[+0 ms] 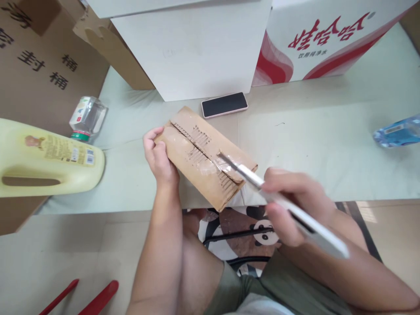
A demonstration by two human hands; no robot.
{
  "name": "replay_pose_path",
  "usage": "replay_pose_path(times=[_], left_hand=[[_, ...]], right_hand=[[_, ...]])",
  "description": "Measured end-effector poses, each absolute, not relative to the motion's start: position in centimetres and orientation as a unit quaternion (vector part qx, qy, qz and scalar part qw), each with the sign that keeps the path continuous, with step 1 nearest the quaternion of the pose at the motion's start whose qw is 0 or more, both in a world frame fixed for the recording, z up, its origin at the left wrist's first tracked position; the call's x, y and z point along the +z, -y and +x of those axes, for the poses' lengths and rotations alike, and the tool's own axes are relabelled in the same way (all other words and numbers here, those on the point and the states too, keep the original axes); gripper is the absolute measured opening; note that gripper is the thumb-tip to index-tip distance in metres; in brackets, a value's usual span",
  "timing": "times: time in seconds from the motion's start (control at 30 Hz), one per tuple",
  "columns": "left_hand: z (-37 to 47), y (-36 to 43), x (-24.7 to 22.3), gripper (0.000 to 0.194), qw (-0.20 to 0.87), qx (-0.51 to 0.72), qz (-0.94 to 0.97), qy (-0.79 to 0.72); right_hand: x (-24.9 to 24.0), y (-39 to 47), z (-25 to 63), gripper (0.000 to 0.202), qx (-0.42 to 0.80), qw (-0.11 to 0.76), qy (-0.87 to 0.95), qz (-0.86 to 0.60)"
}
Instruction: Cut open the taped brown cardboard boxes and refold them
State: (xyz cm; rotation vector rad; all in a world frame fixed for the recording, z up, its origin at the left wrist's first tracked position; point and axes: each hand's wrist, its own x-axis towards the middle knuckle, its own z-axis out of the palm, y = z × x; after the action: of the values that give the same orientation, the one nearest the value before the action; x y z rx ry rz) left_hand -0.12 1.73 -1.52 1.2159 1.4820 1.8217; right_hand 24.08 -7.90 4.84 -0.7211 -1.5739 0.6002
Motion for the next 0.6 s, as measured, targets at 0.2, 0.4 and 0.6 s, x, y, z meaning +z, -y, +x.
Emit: replay_pose_path(times=[0.2,0.4,0.6], left_hand=[[-0.5,-1.9,-2.1,0.04,0.242,0.659,0.465,-0.538],[-0.7,-1.9,-2.4,0.041,0.233,0.655,0.476,-0.539],[-0.7,-1.9,-2.3,0.039,0.24,0.66,0.473,-0.533]], right_hand=[[4.4,7.2,23.9,0.02,0.152,0.522,0.782,-0.306],[4.3,6.9,23.8,0.022,0.166,0.514,0.784,-0.306],[4.0,7.0,24.2,0.018,0.244,0.522,0.747,-0.331]])
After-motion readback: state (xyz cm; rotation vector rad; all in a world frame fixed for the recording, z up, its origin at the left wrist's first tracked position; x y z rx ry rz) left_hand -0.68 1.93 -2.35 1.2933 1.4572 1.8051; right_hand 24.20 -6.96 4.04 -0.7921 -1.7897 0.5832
